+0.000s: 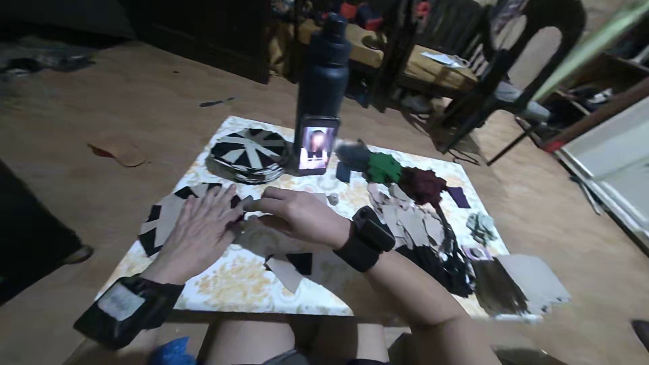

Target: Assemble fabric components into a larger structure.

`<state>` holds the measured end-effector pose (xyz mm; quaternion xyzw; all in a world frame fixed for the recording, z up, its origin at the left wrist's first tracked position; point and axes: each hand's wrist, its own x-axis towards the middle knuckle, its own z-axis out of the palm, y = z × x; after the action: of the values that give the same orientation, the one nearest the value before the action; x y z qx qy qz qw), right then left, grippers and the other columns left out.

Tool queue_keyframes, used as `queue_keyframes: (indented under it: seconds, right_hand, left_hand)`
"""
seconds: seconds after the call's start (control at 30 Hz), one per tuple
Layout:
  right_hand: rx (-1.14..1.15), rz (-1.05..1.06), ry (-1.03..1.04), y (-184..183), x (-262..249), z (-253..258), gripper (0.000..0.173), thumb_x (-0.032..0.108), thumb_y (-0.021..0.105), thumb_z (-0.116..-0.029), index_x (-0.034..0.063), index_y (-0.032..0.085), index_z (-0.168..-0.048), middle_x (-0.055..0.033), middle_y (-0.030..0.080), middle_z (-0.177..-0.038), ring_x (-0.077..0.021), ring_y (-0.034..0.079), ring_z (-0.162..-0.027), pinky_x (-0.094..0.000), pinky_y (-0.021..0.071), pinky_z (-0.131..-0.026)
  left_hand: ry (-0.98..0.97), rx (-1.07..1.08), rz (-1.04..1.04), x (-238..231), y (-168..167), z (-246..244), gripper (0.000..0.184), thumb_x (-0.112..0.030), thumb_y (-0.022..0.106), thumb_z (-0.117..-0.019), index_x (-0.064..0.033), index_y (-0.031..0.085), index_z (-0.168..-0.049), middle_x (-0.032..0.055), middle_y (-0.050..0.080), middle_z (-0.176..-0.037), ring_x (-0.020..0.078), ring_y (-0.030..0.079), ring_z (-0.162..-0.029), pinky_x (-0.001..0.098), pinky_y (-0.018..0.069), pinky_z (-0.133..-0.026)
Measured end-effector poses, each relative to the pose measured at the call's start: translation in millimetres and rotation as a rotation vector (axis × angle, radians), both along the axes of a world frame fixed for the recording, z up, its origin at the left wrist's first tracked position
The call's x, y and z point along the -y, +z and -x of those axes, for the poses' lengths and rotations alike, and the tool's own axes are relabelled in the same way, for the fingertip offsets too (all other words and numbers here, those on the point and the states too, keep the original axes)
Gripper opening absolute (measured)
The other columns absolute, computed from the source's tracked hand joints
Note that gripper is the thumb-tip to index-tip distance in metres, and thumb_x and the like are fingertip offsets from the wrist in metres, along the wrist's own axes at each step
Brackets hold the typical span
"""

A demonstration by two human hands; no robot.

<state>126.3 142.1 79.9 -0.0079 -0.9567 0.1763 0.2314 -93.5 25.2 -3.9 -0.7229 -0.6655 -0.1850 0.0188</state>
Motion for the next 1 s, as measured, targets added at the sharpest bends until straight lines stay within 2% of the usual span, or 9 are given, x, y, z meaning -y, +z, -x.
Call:
queue_keyframes:
  seconds: [0.07,0.17,0.27,0.43,0.5,0.63,0.77,0.87,1.0]
  right_hand:
    - [-0.001,-0.018,0.003,10.1,8.8,-14.7,0.021,0.011,0.065,-0.0985,0.0028,0.074,-0.116,-0.0125,0.069,-0.097,-0.0222,0.069,-0.083,-0.0375,0.0587,-0.073]
    - [0.046,-0.013,-0.016,16.6,28.1,-48.2,0.022,0.013,0.062,-0.1006,0.0042,0.073,-0.118,-0.0119,0.07,-0.1,-0.022,0.07,-0.088,-0.0375,0.0586,-0.078]
    - [0.092,0.047,-0.03,12.3,52.9,-83.2,0.023,0.017,0.059,-0.1034,0.0042,0.072,-0.117,-0.0123,0.069,-0.098,-0.0236,0.069,-0.088,-0.0389,0.0574,-0.078]
    - [0.142,0.113,-0.081,-3.2,68.3,-117.5,0.023,0.019,0.059,-0.1036,0.0031,0.071,-0.115,-0.012,0.069,-0.097,-0.0229,0.07,-0.087,-0.0383,0.0579,-0.078]
    - [0.137,0.116,-0.11,-5.9,65.1,-120.1,0.022,0.018,0.059,-0.1029,0.0033,0.071,-0.114,-0.0117,0.07,-0.097,-0.0219,0.07,-0.086,-0.0377,0.0581,-0.077]
    - [0.123,0.101,-0.145,-8.4,52.3,-107.5,0.022,0.017,0.058,-0.1035,0.0033,0.072,-0.114,-0.011,0.07,-0.096,-0.0207,0.069,-0.083,-0.0373,0.0579,-0.076]
    - [0.131,0.074,-0.205,-9.2,35.4,-75.0,0.023,0.019,0.059,-0.1031,0.0047,0.072,-0.115,-0.0103,0.071,-0.096,-0.0211,0.07,-0.082,-0.0397,0.0587,-0.075]
    - [0.16,0.066,-0.262,-10.5,16.8,-40.1,0.024,0.019,0.059,-0.1022,0.0044,0.072,-0.117,-0.0133,0.071,-0.1,-0.0256,0.071,-0.085,-0.045,0.0585,-0.078]
    - [0.182,0.071,-0.342,-5.8,-11.7,10.4,0.027,0.02,0.057,-0.1032,0.0053,0.071,-0.12,-0.0154,0.069,-0.112,-0.0258,0.071,-0.095,-0.0423,0.0586,-0.086]
  left_hand:
    - [-0.022,0.0,0.025,0.0,-1.5,3.2,0.044,-0.029,0.042,-0.1021,-0.0191,0.066,-0.138,0.0146,0.038,-0.162,0.0471,0.03,-0.149,0.0762,0.0161,-0.114]
    - [-0.023,-0.005,0.06,-1.2,-3.3,5.5,0.056,-0.051,0.027,-0.1059,-0.0295,0.055,-0.149,0.0132,0.036,-0.164,0.0475,0.028,-0.15,0.0781,0.0149,-0.113]
    - [-0.003,-0.007,0.084,1.0,-2.7,6.8,0.057,-0.054,0.026,-0.1056,-0.0315,0.053,-0.151,0.0137,0.036,-0.164,0.0467,0.028,-0.15,0.0777,0.0146,-0.113]
    - [0.028,0.046,0.038,4.6,-0.1,4.2,0.062,-0.051,0.031,-0.1054,-0.0179,0.044,-0.156,0.0155,0.032,-0.165,0.043,0.026,-0.152,0.0752,0.0145,-0.115]
    - [0.085,0.083,-0.079,6.6,3.9,2.5,0.063,-0.05,0.032,-0.1051,-0.0148,0.043,-0.156,0.0149,0.033,-0.165,0.0395,0.027,-0.153,0.0732,0.0142,-0.117]
    - [0.297,0.055,-0.275,9.9,7.3,2.0,0.055,-0.043,0.037,-0.1064,-0.0095,0.056,-0.145,0.019,0.041,-0.159,0.0426,0.034,-0.149,0.0696,0.0152,-0.119]
    - [0.386,0.027,-0.07,9.9,1.6,6.4,0.07,-0.057,0.038,-0.1037,-0.0076,0.047,-0.152,0.0246,0.031,-0.163,0.0512,0.027,-0.149,0.0766,0.0155,-0.114]
    - [0.397,0.06,0.079,9.5,0.2,9.1,0.073,-0.061,0.043,-0.1017,-0.0129,0.043,-0.156,0.0196,0.026,-0.167,0.0488,0.022,-0.152,0.075,0.0138,-0.116]
    - [0.411,0.104,0.112,9.0,5.9,6.6,0.071,-0.061,0.042,-0.1015,-0.0168,0.044,-0.157,0.0161,0.027,-0.167,0.0466,0.022,-0.153,0.0742,0.011,-0.117]
